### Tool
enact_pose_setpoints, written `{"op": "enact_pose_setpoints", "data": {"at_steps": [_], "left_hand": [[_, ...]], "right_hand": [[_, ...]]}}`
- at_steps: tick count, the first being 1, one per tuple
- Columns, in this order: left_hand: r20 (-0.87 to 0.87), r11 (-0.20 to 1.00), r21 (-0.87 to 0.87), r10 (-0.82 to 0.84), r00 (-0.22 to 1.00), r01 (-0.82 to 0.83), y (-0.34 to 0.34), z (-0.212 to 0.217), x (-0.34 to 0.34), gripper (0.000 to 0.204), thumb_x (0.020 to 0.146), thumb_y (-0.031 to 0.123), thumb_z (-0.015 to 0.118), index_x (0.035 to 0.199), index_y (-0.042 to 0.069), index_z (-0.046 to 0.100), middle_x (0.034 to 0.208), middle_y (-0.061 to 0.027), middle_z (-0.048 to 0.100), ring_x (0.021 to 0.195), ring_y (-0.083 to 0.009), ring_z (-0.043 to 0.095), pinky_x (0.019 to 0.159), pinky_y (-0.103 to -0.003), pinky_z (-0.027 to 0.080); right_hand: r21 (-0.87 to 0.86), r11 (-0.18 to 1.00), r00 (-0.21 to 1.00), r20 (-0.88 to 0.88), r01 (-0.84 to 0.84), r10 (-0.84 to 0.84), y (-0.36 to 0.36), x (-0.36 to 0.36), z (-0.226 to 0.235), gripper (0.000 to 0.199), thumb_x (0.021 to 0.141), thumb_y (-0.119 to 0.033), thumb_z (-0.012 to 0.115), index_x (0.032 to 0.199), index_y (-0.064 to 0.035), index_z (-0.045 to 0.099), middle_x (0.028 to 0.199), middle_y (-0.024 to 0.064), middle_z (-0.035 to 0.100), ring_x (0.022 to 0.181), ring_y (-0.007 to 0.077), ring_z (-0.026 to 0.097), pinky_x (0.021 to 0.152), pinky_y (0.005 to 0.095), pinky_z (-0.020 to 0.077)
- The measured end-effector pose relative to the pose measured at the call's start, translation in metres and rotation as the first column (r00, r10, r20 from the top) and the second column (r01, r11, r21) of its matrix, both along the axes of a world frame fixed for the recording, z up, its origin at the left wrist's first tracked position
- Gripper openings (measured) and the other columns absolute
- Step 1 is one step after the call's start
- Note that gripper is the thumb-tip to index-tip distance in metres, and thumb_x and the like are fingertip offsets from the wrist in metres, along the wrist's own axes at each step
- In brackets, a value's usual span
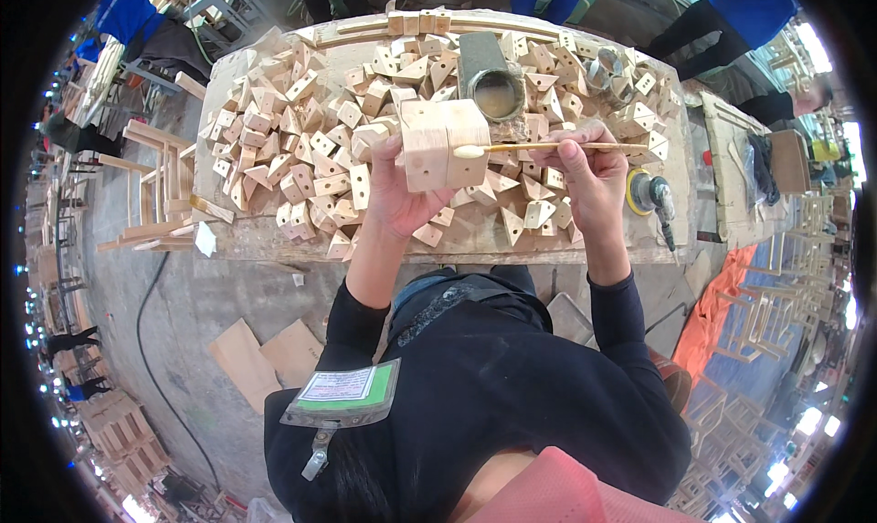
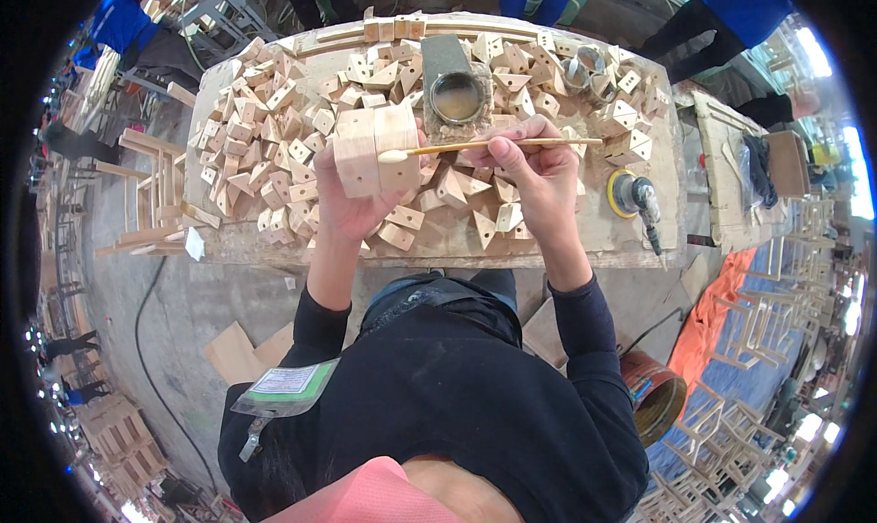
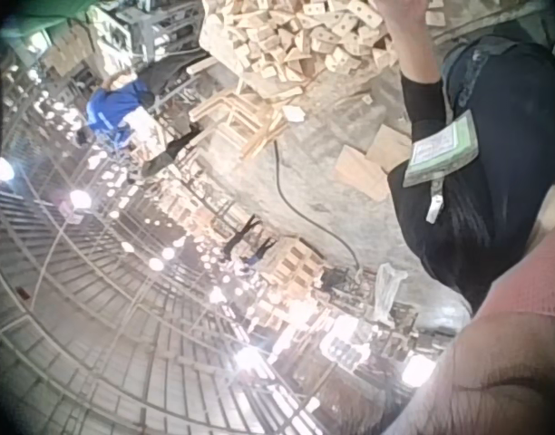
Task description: The person repeatedly picks small wooden blocks from a pile, applies glue to the holes using a brush, and places the blocks back on the table. The process is repeated for multiple blocks in a continuous loop.
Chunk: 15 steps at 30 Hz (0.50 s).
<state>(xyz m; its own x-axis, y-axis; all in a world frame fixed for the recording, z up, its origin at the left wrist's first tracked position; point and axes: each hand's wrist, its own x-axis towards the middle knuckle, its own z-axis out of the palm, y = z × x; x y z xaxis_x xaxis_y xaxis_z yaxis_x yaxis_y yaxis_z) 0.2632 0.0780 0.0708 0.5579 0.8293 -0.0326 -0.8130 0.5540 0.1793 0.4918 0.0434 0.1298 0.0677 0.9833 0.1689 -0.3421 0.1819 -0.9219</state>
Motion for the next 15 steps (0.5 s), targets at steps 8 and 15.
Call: {"op": "enact_pose_setpoints", "data": {"at_steps": [8,15], "left_hand": [[0.132,0.999,-0.016,-0.032,0.991,0.034,-0.004,0.001,0.003,0.089,0.082,0.050,0.063,0.145,-0.001,0.026,0.145,-0.0252,0.032,0.122,-0.0434,0.047,0.099,-0.045,0.050],[0.055,1.000,0.003,-0.011,0.998,0.010,-0.007,0.012,0.005,0.098,0.082,0.050,0.063,0.142,-0.013,0.018,0.131,-0.0267,0.039,0.119,-0.0402,0.049,0.099,-0.039,0.050]], "right_hand": [[0.018,0.998,0.998,0.002,0.068,-0.068,0.003,-0.003,0.006,0.011,0.091,-0.005,0.063,0.092,0.0002,0.053,0.092,0.0172,0.069,0.086,0.0225,0.070,0.079,0.0330,0.0589],[0.109,0.994,0.999,-0.010,-0.030,0.031,0.000,0.001,0.006,0.009,0.090,0.000,0.062,0.094,0.0011,0.054,0.099,0.0195,0.067,0.094,0.0247,0.068,0.082,0.0351,0.0588]]}}
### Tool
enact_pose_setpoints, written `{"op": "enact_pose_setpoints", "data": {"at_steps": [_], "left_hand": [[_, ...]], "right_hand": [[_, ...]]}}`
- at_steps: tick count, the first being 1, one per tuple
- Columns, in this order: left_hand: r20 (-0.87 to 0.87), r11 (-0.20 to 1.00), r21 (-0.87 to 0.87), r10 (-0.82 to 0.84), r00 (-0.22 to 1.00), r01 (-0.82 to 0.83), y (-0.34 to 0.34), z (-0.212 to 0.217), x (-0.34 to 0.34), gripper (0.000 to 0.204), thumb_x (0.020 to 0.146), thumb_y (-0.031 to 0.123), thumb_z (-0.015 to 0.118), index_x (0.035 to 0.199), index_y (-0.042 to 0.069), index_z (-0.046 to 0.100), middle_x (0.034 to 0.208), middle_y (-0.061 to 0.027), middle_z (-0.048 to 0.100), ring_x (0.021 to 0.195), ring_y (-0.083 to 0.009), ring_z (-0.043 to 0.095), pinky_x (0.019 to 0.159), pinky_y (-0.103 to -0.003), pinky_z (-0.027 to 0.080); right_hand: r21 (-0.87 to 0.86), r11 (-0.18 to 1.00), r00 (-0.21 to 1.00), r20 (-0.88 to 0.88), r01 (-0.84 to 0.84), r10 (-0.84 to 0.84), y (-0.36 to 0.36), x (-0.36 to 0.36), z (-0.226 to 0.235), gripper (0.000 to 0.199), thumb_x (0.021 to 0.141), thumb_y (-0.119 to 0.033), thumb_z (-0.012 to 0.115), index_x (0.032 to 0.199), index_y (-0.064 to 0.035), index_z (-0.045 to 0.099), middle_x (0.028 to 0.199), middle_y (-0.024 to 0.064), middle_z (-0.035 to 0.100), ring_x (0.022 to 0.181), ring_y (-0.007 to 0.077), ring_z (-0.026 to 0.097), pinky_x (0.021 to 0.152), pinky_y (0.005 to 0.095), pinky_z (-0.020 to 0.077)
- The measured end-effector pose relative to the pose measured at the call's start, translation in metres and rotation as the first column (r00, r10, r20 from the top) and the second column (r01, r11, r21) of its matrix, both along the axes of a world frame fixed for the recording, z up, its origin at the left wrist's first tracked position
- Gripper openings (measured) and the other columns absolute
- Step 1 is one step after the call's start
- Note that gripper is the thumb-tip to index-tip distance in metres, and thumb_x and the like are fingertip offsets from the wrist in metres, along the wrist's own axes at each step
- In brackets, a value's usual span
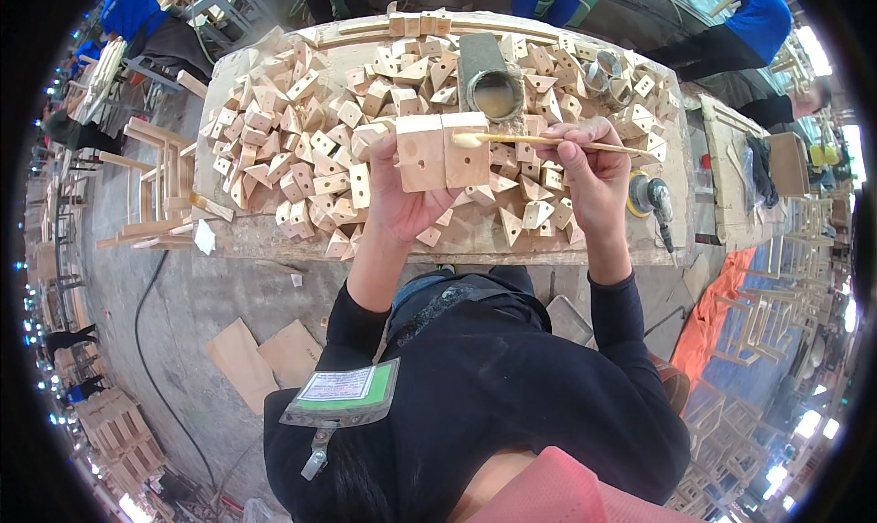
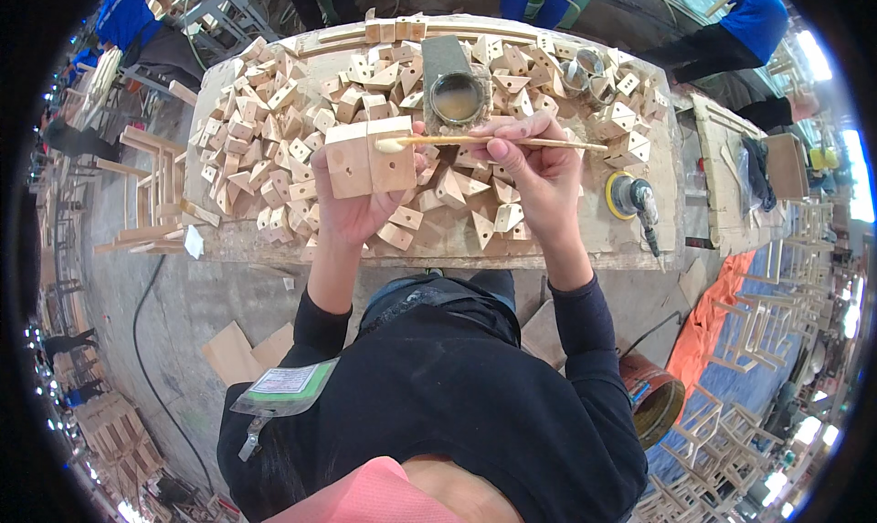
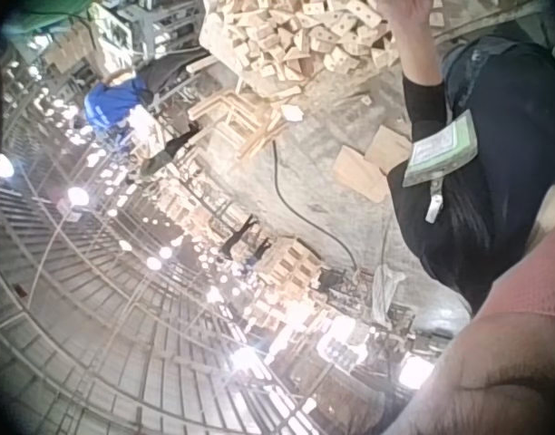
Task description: The person repeatedly picks small wooden blocks from a pile, applies glue to the holes using a brush, and places the blocks back on the table. The process is repeated for multiple blocks in a continuous loop.
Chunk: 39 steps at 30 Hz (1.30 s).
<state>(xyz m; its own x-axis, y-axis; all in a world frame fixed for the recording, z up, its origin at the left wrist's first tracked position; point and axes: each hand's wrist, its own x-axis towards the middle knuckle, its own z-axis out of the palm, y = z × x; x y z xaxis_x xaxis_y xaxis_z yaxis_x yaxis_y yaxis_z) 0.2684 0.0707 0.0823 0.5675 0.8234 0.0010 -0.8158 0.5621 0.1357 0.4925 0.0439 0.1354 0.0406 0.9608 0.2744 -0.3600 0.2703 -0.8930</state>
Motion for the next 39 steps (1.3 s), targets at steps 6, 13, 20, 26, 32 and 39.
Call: {"op": "enact_pose_setpoints", "data": {"at_steps": [6,13,20,26,32,39], "left_hand": [[0.090,0.998,-0.037,-0.039,0.995,0.042,-0.001,-0.004,-0.002,0.088,0.085,0.047,0.062,0.143,-0.007,0.025,0.138,-0.0226,0.038,0.119,-0.0361,0.051,0.101,-0.039,0.049],[-0.504,0.917,0.304,0.386,0.773,-0.259,-0.003,0.005,-0.003,0.067,0.080,0.019,0.072,0.135,-0.002,0.040,0.132,-0.0162,0.050,0.118,-0.0269,0.055,0.102,-0.038,0.047],[-0.483,0.510,0.831,0.860,0.166,-0.223,-0.005,0.036,0.014,0.080,0.066,0.002,0.081,0.133,0.003,0.036,0.126,-0.0101,0.042,0.120,-0.0213,0.048,0.100,-0.037,0.047],[-0.426,0.435,0.853,0.900,0.097,-0.290,-0.002,0.040,0.014,0.082,0.065,0.004,0.083,0.133,0.003,0.036,0.127,-0.0096,0.036,0.120,-0.0211,0.046,0.098,-0.036,0.048],[-0.378,0.380,0.879,0.924,0.064,-0.287,0.000,0.039,0.010,0.084,0.064,0.005,0.083,0.133,0.002,0.036,0.127,-0.0105,0.037,0.119,-0.0219,0.047,0.100,-0.037,0.047],[-0.369,0.375,0.880,0.926,0.078,-0.291,0.000,0.042,0.008,0.087,0.063,0.003,0.082,0.135,0.002,0.033,0.127,-0.0111,0.037,0.120,-0.0220,0.046,0.101,-0.036,0.045]], "right_hand": [[0.005,0.996,0.996,0.012,-0.091,0.091,-0.005,0.002,0.002,0.009,0.091,0.001,0.061,0.092,-0.0002,0.052,0.095,0.0174,0.067,0.091,0.0253,0.069,0.080,0.0356,0.0596],[-0.105,0.994,0.989,-0.144,0.017,-0.032,-0.008,0.000,-0.001,0.012,0.094,-0.008,0.061,0.091,-0.0031,0.050,0.091,0.0172,0.066,0.081,0.0255,0.070,0.073,0.0359,0.0599],[0.114,0.962,0.960,0.106,0.249,-0.261,-0.019,-0.029,0.008,0.011,0.091,0.002,0.060,0.090,0.0000,0.049,0.094,0.0217,0.066,0.087,0.0274,0.069,0.076,0.0366,0.0595],[0.268,0.924,0.944,0.110,0.273,-0.311,-0.021,-0.041,0.003,0.017,0.086,0.011,0.062,0.094,0.0005,0.051,0.101,0.0238,0.066,0.097,0.0271,0.067,0.083,0.0341,0.0572],[0.342,0.930,0.947,0.233,0.136,-0.224,-0.024,-0.040,0.001,0.018,0.085,0.010,0.064,0.095,-0.0001,0.052,0.102,0.0223,0.066,0.098,0.0285,0.067,0.082,0.0351,0.0566],[0.248,0.965,0.978,0.168,0.082,-0.127,-0.025,-0.045,-0.002,0.017,0.086,0.008,0.064,0.094,-0.0003,0.052,0.098,0.0230,0.067,0.094,0.0280,0.068,0.081,0.0357,0.0576]]}}
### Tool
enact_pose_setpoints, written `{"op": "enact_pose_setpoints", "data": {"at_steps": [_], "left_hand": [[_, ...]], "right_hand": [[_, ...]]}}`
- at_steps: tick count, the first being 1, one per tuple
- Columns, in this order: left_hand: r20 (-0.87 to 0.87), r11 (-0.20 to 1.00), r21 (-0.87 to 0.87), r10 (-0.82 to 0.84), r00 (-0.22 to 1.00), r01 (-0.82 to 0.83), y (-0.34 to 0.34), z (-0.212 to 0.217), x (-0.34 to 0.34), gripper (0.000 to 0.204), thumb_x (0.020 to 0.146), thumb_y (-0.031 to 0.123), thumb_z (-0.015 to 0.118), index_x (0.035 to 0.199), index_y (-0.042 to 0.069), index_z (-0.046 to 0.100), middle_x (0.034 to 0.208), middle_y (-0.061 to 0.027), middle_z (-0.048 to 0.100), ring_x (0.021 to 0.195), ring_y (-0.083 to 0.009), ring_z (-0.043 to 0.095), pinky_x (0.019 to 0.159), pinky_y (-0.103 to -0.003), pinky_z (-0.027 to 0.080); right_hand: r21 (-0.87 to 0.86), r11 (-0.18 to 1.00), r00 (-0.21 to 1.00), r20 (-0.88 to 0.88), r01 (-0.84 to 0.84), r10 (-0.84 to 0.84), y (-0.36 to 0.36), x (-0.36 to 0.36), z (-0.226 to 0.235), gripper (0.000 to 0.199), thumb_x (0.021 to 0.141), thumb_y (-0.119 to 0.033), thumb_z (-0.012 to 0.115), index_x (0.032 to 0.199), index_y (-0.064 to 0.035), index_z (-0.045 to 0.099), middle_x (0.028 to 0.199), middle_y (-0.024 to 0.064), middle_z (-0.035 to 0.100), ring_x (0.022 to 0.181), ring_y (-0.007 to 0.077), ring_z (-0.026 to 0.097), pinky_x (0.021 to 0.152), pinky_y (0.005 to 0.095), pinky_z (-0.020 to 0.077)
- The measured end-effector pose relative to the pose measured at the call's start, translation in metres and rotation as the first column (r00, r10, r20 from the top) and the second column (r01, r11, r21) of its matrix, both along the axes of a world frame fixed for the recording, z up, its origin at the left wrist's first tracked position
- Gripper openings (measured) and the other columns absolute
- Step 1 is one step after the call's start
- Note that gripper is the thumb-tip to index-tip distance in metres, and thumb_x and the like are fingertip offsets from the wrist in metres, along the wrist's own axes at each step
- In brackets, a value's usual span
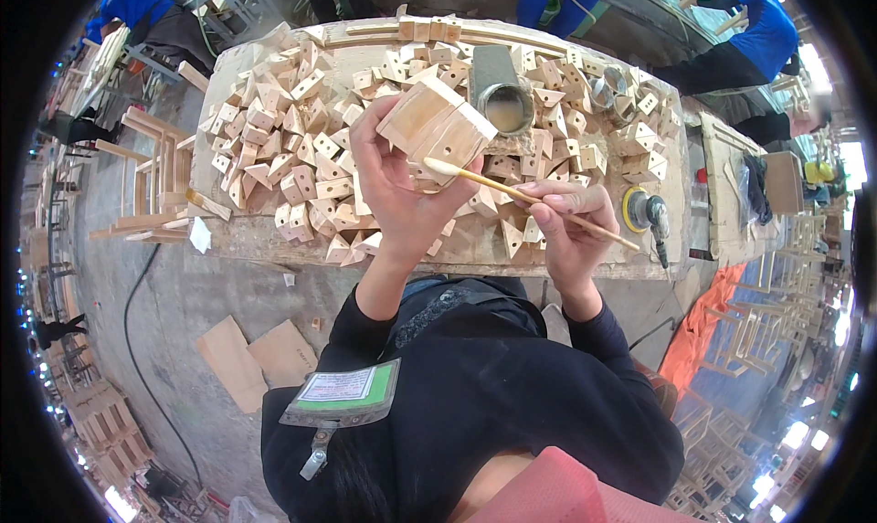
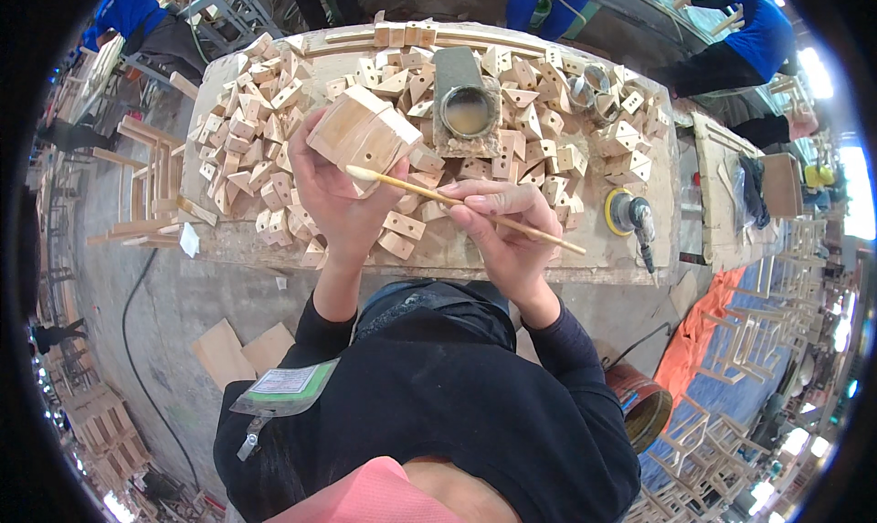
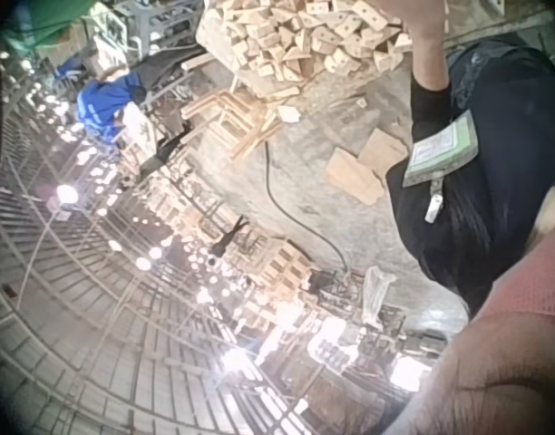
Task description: The person repeatedly picks small wooden blocks from a pile, applies glue to the holes using a brush, and places the blocks back on the table. The process is repeated for multiple blocks in a continuous loop.
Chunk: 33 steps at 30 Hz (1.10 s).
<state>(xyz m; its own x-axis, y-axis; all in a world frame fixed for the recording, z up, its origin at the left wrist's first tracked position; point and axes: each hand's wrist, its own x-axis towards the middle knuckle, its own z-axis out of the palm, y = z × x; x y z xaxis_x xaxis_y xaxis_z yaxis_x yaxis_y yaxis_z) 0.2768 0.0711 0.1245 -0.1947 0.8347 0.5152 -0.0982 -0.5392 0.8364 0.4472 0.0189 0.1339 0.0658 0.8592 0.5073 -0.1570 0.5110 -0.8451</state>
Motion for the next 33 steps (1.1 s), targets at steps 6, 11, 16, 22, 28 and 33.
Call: {"op": "enact_pose_setpoints", "data": {"at_steps": [6,11,16,22,28,33], "left_hand": [[0.141,1.000,0.002,-0.006,0.990,0.006,0.003,0.000,0.001,0.087,0.062,-0.003,0.073,0.137,0.003,0.029,0.125,-0.0114,0.038,0.120,-0.0217,0.044,0.104,-0.035,0.040],[0.049,0.999,0.023,-0.026,0.998,0.024,0.005,-0.005,-0.005,0.088,0.061,-0.003,0.072,0.138,0.002,0.029,0.126,-0.0120,0.038,0.122,-0.0219,0.043,0.104,-0.036,0.038],[0.020,0.998,0.064,0.009,1.000,-0.010,0.002,-0.003,-0.009,0.087,0.061,-0.002,0.074,0.137,0.002,0.031,0.128,-0.0115,0.038,0.122,-0.0223,0.042,0.105,-0.037,0.036],[0.039,0.997,0.065,0.033,0.999,-0.035,0.001,-0.006,-0.013,0.088,0.061,-0.001,0.075,0.137,0.001,0.032,0.128,-0.0107,0.038,0.121,-0.0227,0.043,0.104,-0.037,0.037],[0.016,0.996,0.075,0.042,0.999,-0.043,0.003,-0.008,-0.017,0.087,0.061,0.000,0.075,0.137,0.000,0.032,0.128,-0.0106,0.038,0.120,-0.0235,0.045,0.104,-0.038,0.037],[0.004,0.993,0.107,0.058,0.998,-0.058,0.005,-0.009,-0.021,0.086,0.061,0.002,0.075,0.137,-0.001,0.033,0.127,-0.0106,0.039,0.120,-0.0235,0.045,0.105,-0.039,0.036]], "right_hand": [[-0.101,0.995,0.944,-0.328,0.016,-0.049,0.006,-0.005,0.005,0.013,0.090,0.004,0.061,0.092,0.0000,0.048,0.097,0.0230,0.066,0.088,0.0258,0.069,0.077,0.0353,0.0590],[-0.139,0.982,0.959,-0.237,0.127,-0.157,0.014,-0.007,0.006,0.012,0.090,0.005,0.060,0.092,-0.0003,0.049,0.101,0.0243,0.066,0.090,0.0256,0.068,0.079,0.0346,0.0586],[-0.115,0.980,0.970,-0.166,0.162,-0.180,0.018,-0.010,0.001,0.012,0.089,0.007,0.060,0.093,-0.0001,0.051,0.105,0.0248,0.065,0.093,0.0257,0.068,0.081,0.0336,0.0578],[-0.051,0.995,0.991,-0.093,0.087,-0.091,0.012,-0.011,0.002,0.016,0.087,0.010,0.062,0.095,-0.0001,0.052,0.105,0.0237,0.065,0.098,0.0257,0.067,0.084,0.0322,0.0565],[0.025,1.000,1.000,0.015,0.019,-0.019,0.005,-0.011,0.004,0.018,0.085,0.011,0.064,0.093,-0.0011,0.053,0.105,0.0233,0.066,0.102,0.0253,0.066,0.083,0.0318,0.0564],[0.023,0.994,0.994,-0.047,0.104,-0.103,0.015,-0.013,0.001,0.017,0.084,0.011,0.064,0.092,-0.0012,0.055,0.105,0.0224,0.066,0.099,0.0247,0.067,0.081,0.0315,0.0566]]}}
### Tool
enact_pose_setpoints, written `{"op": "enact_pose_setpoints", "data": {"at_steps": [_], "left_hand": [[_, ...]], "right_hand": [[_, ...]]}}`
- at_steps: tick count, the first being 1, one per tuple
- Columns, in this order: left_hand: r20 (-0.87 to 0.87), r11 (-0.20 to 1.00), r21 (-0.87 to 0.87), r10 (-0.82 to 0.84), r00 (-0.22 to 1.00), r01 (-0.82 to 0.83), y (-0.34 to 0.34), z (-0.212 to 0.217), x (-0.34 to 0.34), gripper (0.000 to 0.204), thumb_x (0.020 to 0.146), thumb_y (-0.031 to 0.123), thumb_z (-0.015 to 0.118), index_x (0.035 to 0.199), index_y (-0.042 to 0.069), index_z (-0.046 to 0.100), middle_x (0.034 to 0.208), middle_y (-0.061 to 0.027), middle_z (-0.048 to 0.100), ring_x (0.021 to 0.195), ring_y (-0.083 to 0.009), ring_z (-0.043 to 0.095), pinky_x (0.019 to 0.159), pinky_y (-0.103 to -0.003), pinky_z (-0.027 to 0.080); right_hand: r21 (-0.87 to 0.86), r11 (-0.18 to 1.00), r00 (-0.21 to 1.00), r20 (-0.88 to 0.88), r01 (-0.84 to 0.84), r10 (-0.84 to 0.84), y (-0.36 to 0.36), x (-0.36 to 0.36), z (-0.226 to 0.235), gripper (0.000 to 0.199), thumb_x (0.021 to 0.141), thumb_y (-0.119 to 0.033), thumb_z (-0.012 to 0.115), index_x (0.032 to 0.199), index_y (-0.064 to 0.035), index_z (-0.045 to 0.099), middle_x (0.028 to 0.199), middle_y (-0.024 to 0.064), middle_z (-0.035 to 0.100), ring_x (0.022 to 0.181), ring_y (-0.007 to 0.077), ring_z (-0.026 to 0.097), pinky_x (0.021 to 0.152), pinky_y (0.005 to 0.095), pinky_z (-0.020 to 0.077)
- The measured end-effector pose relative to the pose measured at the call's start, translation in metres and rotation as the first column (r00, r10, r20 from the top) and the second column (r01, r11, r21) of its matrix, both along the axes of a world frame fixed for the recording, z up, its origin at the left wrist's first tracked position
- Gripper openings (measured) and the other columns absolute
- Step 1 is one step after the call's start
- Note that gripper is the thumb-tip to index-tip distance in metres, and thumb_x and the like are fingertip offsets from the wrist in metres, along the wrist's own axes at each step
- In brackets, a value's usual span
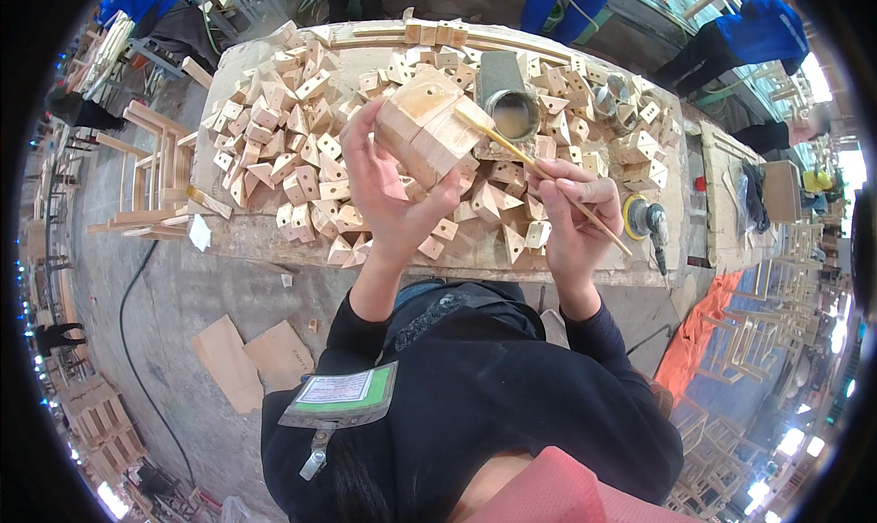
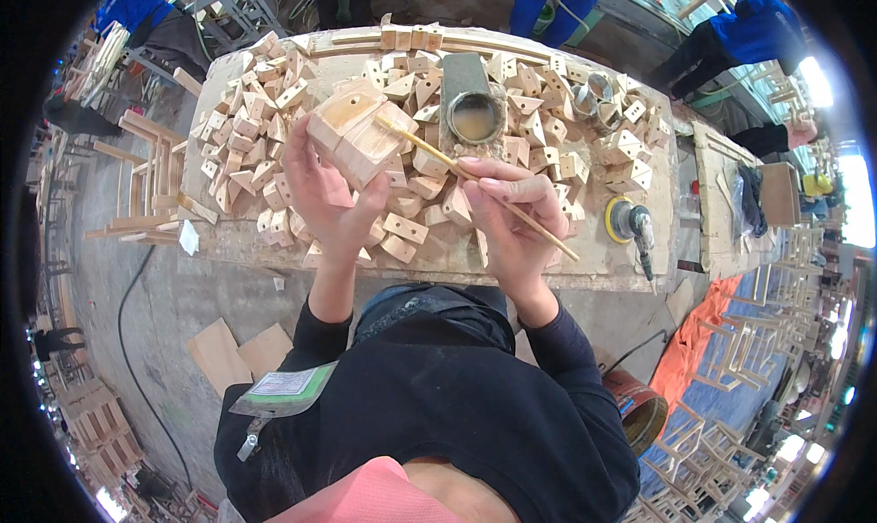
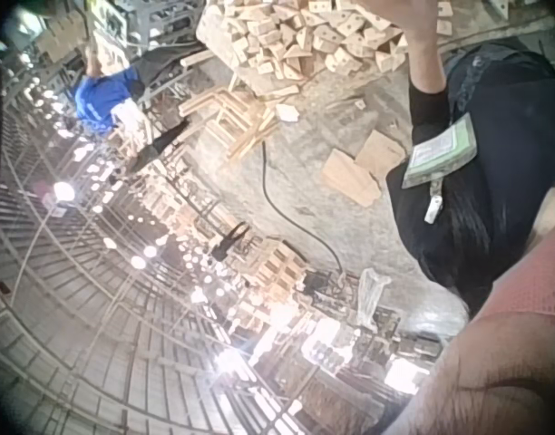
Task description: The person repeatedly picks small wooden blocks from a pile, applies glue to the holes using a brush, and places the blocks back on the table. The process is repeated for multiple blocks in a continuous loop.
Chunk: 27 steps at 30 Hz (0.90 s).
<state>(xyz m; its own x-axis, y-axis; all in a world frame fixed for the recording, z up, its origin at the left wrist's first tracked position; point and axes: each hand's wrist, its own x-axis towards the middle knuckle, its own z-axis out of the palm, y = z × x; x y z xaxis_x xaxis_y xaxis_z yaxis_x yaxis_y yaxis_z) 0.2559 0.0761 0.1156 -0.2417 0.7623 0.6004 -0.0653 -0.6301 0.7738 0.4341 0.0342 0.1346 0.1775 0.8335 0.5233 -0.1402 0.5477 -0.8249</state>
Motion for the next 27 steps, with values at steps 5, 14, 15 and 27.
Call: {"op": "enact_pose_setpoints", "data": {"at_steps": [5,14,15,27], "left_hand": [[-0.050,0.999,-0.040,0.005,0.999,-0.007,0.022,-0.007,-0.012,0.083,0.062,0.004,0.074,0.135,-0.002,0.035,0.127,-0.0114,0.042,0.121,-0.0229,0.045,0.106,-0.039,0.035],[-0.246,0.726,-0.586,0.262,0.933,-0.359,0.263,-0.115,-0.093,0.068,0.068,0.032,0.084,0.115,-0.004,0.051,0.104,-0.0106,0.061,0.095,-0.0177,0.059,0.088,-0.030,0.047],[-0.445,0.676,-0.557,0.248,0.861,-0.483,0.290,-0.124,-0.087,0.070,0.066,0.038,0.083,0.114,-0.004,0.053,0.105,-0.0121,0.062,0.096,-0.0207,0.061,0.088,-0.032,0.047],[-0.878,0.538,-0.458,-0.152,0.453,-0.708,0.384,-0.205,-0.039,0.094,0.065,0.052,0.078,0.131,-0.007,0.045,0.133,-0.0240,0.051,0.131,-0.0392,0.039,0.109,-0.045,0.033]], "right_hand": [[0.030,0.999,0.956,0.291,0.024,-0.032,0.009,0.007,0.004,0.014,0.083,0.012,0.063,0.080,-0.0011,0.058,0.105,0.0215,0.067,0.094,0.0261,0.069,0.081,0.0329,0.0569],[-0.145,0.945,0.922,0.304,0.294,-0.241,0.012,0.067,-0.012,0.012,0.084,0.011,0.063,0.081,-0.0005,0.061,0.105,0.0217,0.068,0.095,0.0249,0.068,0.083,0.0310,0.0558],[-0.201,0.911,0.919,0.245,0.360,-0.309,0.006,0.078,-0.016,0.010,0.085,0.010,0.062,0.082,0.0001,0.061,0.105,0.0218,0.068,0.095,0.0250,0.068,0.084,0.0309,0.0557],[-0.340,0.450,0.557,0.363,0.826,-0.747,-0.047,0.210,-0.033,0.025,0.098,-0.015,0.055,0.115,0.0021,0.063,0.087,0.0062,0.064,0.077,0.0120,0.062,0.072,0.0259,0.0529]]}}
